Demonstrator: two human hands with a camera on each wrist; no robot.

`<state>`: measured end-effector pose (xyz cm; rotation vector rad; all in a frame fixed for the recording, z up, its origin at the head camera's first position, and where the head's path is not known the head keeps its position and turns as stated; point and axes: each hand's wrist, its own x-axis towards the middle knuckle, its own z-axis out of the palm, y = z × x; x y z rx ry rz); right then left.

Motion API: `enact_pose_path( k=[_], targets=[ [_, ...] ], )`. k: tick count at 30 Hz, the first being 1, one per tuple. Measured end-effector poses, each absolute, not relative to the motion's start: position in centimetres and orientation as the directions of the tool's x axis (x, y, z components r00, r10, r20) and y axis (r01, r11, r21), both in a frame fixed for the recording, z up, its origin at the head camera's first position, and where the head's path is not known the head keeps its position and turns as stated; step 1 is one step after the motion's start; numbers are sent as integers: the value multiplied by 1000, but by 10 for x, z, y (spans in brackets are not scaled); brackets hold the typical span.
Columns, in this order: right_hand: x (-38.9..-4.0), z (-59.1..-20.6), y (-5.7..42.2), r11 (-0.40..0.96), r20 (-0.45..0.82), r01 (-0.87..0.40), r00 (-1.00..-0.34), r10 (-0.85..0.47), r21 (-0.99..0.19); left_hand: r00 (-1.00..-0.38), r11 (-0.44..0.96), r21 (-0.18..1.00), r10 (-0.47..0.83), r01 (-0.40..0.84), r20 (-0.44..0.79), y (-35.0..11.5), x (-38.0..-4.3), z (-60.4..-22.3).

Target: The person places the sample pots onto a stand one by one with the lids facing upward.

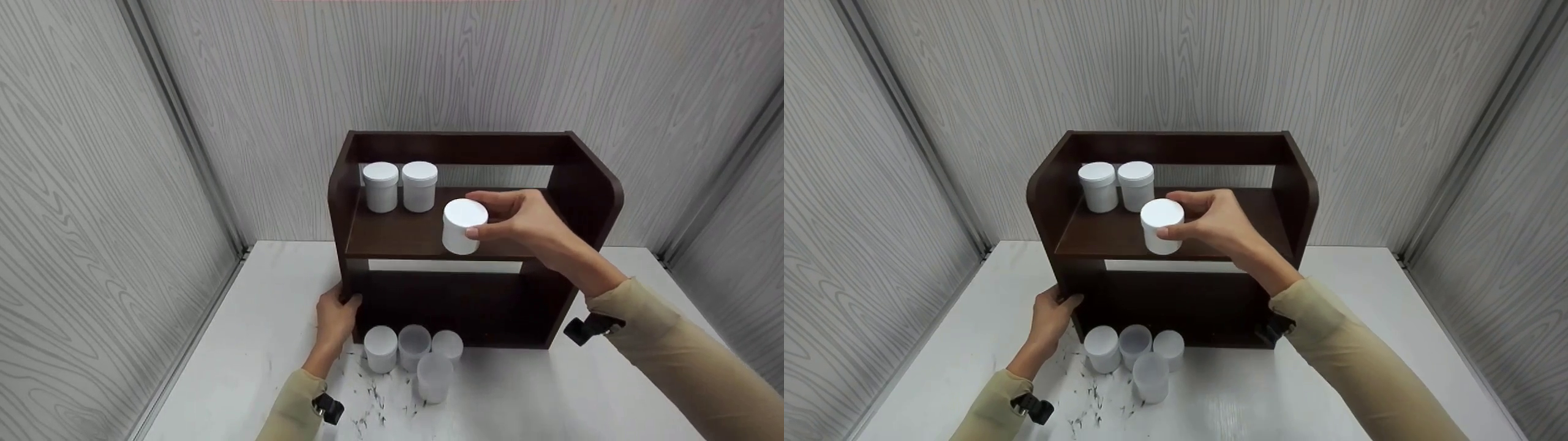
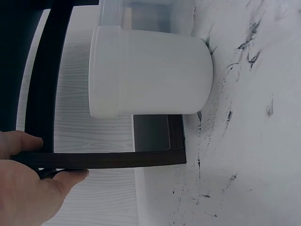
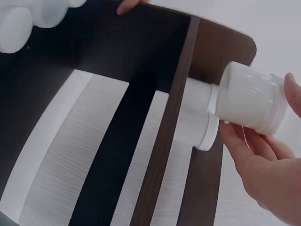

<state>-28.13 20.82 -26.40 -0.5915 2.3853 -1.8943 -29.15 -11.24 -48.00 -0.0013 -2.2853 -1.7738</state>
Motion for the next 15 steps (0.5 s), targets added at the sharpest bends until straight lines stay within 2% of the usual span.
enact_pose_path(
  k=[15],
  targets=[
    [-330,-263,220,251,152,-230,-944,-294,-940,-963,253,953,-163,170,215,-112,-292,-481]
  ],
)
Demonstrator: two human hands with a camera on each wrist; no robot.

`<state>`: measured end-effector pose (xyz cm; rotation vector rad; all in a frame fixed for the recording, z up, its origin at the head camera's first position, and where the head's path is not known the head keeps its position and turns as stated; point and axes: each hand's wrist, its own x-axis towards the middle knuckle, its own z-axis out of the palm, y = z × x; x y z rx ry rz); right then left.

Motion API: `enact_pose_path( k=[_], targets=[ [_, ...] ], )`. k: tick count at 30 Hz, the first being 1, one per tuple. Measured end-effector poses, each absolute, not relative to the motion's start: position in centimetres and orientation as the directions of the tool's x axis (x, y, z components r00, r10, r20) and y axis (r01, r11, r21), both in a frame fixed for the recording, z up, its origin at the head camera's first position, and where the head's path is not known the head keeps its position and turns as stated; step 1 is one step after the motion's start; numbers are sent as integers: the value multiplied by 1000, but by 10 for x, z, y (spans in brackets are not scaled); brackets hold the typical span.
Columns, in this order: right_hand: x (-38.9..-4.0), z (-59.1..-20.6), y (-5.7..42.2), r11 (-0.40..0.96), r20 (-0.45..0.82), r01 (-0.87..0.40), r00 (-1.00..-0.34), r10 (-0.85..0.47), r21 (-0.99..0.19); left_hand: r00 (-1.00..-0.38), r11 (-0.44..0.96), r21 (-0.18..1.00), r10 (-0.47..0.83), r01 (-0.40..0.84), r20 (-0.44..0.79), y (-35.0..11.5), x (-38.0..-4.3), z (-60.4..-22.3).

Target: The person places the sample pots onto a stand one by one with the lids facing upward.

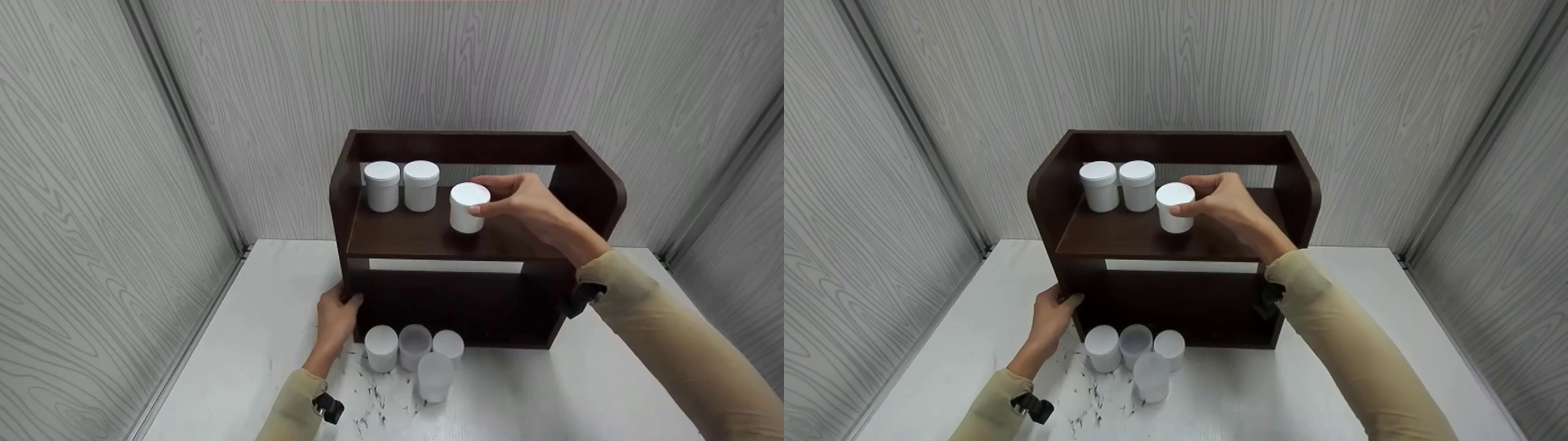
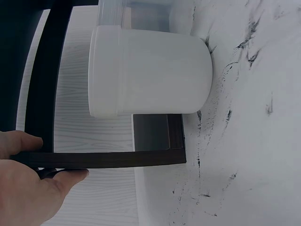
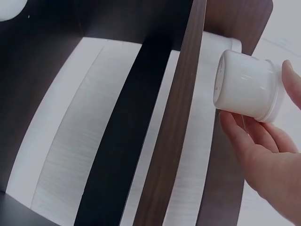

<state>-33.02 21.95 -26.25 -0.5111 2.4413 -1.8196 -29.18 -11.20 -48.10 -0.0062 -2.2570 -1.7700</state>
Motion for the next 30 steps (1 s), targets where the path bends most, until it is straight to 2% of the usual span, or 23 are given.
enact_pose_path(
  k=[8,12,22,30],
  targets=[
    [-352,-264,224,233,167,-225,-955,-245,-946,-962,248,954,-167,171,216,-112,-292,-481],
    [-358,-261,225,269,154,-216,-960,-232,-939,-963,248,955,-171,163,209,-111,-292,-481],
    [-375,-255,221,341,98,-186,-961,-260,-922,-966,235,957,-152,168,207,-110,-290,-480],
    [-386,-253,214,333,83,-174,-959,-270,-927,-962,228,959,-172,169,210,-111,-289,-481]
  ],
)
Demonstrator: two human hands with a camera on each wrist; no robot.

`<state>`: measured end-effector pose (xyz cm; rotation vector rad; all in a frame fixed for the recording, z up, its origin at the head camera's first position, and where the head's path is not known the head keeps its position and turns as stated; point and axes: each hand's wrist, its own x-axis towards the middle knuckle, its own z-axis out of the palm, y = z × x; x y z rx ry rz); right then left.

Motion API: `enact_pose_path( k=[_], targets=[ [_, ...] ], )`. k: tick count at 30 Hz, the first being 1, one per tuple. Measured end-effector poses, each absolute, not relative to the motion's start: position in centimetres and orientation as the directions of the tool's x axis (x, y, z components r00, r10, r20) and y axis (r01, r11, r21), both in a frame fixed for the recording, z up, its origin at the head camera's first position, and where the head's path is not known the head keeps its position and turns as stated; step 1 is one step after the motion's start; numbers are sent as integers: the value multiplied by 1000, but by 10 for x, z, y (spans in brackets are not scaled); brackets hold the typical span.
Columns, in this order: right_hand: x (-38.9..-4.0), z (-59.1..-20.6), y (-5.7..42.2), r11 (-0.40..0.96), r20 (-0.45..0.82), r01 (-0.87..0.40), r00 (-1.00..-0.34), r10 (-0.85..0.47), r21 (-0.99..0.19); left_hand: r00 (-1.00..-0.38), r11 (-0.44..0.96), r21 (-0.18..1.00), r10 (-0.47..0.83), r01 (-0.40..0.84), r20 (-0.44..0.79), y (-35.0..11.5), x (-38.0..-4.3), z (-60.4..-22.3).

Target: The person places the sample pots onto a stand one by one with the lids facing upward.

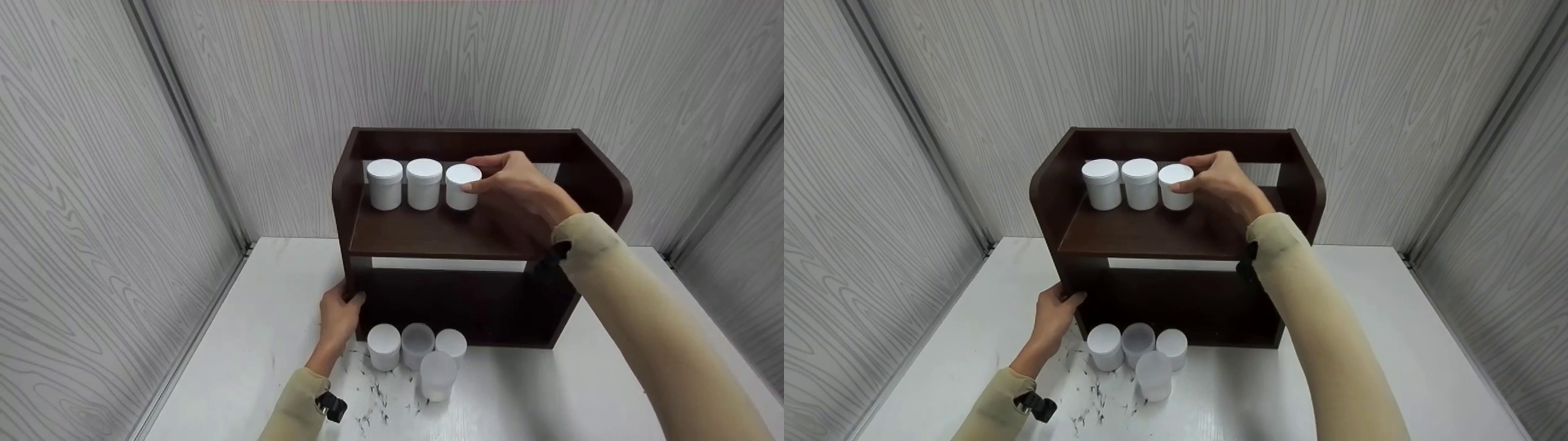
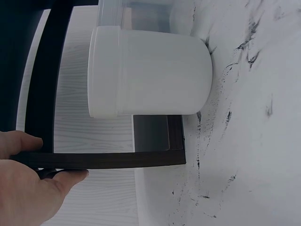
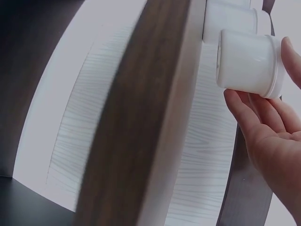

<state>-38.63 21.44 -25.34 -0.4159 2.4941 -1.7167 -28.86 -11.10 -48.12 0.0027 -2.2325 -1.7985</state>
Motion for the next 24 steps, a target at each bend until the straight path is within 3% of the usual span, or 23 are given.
enact_pose_path(
  k=[13,24],
  targets=[
    [-395,-253,216,400,30,-134,-966,-255,-907,-961,249,954,-174,168,214,-109,-288,-480],
    [-400,-262,214,245,-4,-72,-956,-294,-967,-961,237,951,-146,197,235,-110,-287,-481]
  ],
)
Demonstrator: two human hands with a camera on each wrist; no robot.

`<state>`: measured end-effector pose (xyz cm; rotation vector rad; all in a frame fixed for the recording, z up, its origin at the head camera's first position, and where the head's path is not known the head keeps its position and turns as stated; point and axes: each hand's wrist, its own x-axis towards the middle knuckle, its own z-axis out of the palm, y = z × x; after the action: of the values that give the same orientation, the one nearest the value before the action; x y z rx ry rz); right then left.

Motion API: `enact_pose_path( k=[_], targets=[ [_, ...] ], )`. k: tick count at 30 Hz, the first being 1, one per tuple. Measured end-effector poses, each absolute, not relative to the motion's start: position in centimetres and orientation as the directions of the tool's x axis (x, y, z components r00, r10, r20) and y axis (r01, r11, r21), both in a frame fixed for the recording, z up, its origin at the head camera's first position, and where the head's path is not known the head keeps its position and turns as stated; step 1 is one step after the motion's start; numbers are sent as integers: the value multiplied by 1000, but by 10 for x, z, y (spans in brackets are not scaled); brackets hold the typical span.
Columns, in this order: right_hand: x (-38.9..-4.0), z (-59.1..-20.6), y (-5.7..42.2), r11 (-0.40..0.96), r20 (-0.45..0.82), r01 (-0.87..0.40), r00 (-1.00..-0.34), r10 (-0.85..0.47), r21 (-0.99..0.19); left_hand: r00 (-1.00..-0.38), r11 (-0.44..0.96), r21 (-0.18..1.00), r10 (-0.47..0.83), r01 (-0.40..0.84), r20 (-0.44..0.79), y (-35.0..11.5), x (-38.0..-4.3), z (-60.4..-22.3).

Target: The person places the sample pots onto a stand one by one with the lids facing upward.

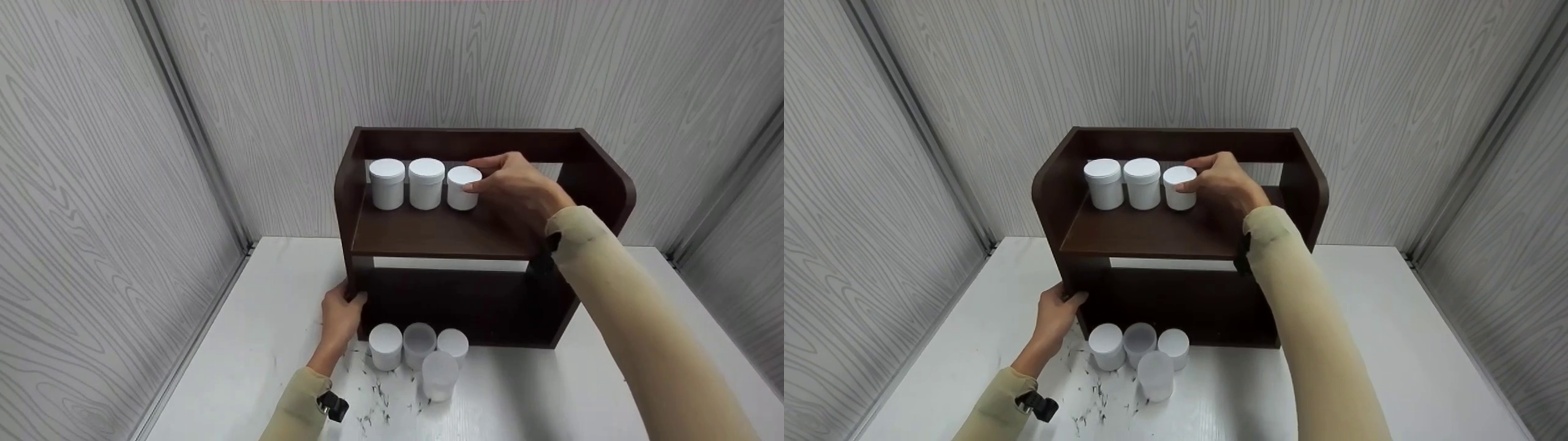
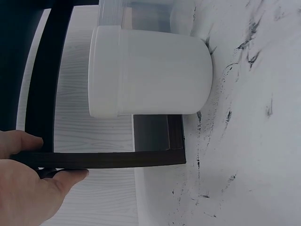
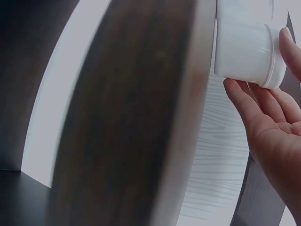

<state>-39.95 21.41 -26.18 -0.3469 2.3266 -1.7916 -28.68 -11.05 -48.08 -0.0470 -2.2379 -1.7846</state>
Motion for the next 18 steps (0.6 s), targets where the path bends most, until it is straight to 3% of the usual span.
enact_pose_path(
  k=[18],
  targets=[
    [-406,-263,216,256,-47,-35,-951,-304,-966,-962,237,954,-153,186,225,-110,-286,-481]
  ],
)
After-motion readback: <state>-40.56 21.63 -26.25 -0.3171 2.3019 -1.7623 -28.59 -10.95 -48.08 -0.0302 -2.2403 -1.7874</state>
